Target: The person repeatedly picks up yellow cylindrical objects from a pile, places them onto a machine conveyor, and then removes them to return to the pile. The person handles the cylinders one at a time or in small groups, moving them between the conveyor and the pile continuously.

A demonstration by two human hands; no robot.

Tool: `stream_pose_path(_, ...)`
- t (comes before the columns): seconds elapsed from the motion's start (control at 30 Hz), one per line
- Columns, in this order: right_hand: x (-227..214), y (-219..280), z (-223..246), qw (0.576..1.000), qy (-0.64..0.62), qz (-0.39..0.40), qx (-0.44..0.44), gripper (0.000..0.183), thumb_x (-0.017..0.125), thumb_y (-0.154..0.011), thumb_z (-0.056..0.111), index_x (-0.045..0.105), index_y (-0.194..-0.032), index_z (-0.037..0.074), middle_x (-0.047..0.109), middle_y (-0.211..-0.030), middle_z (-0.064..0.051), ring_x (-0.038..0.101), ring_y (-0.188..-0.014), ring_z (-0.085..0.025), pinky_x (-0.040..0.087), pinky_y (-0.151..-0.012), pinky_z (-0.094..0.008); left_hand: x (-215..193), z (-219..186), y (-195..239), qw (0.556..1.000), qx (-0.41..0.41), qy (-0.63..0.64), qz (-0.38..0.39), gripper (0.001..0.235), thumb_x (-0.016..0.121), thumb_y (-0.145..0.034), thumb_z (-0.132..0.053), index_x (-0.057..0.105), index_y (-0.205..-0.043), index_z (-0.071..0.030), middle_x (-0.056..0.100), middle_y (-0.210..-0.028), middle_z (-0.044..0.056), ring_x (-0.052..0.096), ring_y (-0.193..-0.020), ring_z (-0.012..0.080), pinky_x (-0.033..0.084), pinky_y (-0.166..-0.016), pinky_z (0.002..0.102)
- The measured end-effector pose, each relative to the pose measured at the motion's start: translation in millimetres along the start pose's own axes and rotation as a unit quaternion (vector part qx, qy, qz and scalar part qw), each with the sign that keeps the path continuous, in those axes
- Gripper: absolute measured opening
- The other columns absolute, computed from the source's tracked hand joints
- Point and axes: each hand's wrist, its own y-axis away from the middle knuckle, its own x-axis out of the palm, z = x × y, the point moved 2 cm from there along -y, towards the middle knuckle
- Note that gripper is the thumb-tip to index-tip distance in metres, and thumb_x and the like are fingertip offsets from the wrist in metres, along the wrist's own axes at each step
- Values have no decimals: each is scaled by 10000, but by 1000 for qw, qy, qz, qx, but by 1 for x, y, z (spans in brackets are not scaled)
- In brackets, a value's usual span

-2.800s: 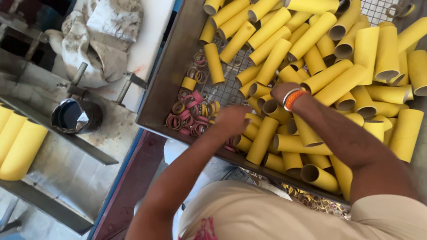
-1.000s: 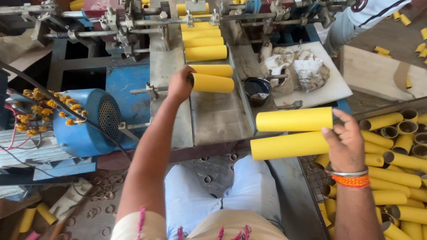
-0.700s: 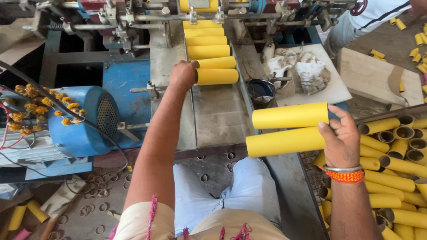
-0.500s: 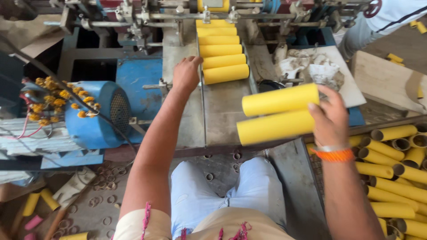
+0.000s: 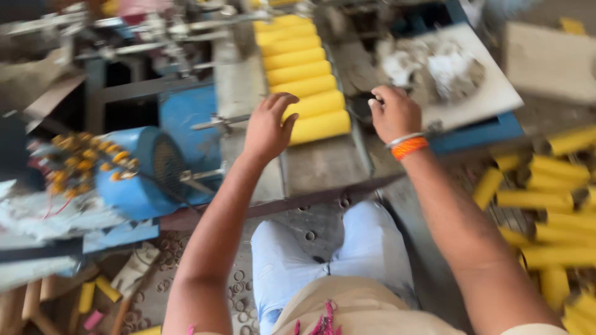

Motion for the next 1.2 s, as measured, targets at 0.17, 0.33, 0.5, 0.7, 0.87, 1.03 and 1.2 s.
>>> stream_pose_path(0.17, -110, 120, -65, 974, -106, 32, 199, 157, 706, -989, 154, 723, -1131, 89, 768, -991, -105, 739, -810, -255, 571, -732, -341, 54, -70, -13, 988, 91, 87, 83, 291, 714, -921, -81, 650, -1205, -65, 665, -1276, 149, 616, -1147, 408, 504, -979, 486)
stream_pose_path(0.33, -150, 286, -113, 938, -7, 202, 282, 298, 695, -906, 229, 714, -1188, 133, 762, -1057, -137, 735, -903, -316, 570, -781, -434, 152, -165, -12, 929, 210, 190, 239, 361, 735, -861, -91, 652, -1211, -55, 656, -1258, 165, 629, -1143, 409, 517, -975, 473)
stream_pose_path(0.5, -191, 409, -175, 838, 80, 291, 454, 387, 719, -882, 336, 682, -1234, 179, 759, -1105, -144, 715, -1013, -345, 559, -889, -456, 248, -241, 13, 861, 276, 211, 371, 438, 751, -805, -103, 676, -1235, -84, 682, -1204, 165, 664, -1079, 383, 544, -913, 458)
stream_pose_path(0.7, -191, 451, -277, 820, 111, 265, 495, 378, 721, -869, 281, 690, -1227, 163, 684, -1176, -190, 668, -1062, -380, 535, -903, -492, 366, -282, 74, 788, 283, 75, 541, 364, 764, -783, -200, 694, -1136, -143, 693, -1068, 147, 684, -1003, 371, 546, -840, 491)
stream_pose_path(0.87, -115, 447, -337, 812, 283, 299, 414, 224, 650, -895, 220, 751, -1079, 141, 659, -1162, -119, 677, -1020, -350, 541, -815, -532, 452, -356, 163, 659, 304, -41, 686, 332, 715, -891, -293, 734, -1178, -127, 741, -1175, 159, 712, -1103, 366, 562, -912, 523)
stream_pose_path(1.03, -71, 456, -354, 791, 342, 300, 410, 272, 614, -893, 272, 805, -1004, 114, 639, -1199, -104, 637, -1069, -314, 511, -800, -473, 484, -393, 196, 542, 245, -178, 784, 519, 821, -789, -382, 719, -1240, -146, 702, -1293, 89, 689, -1172, 326, 561, -908, 577)
stream_pose_path(1.2, -96, 461, -333, 796, 395, 437, 141, 265, 635, -845, 268, 807, -1004, 147, 647, -1199, -73, 565, -1206, -315, 450, -941, -460, 480, -382, 209, 486, 302, -199, 796, 538, 852, -754, -399, 741, -1208, -131, 720, -1265, 91, 685, -1176, 289, 552, -948, 501)
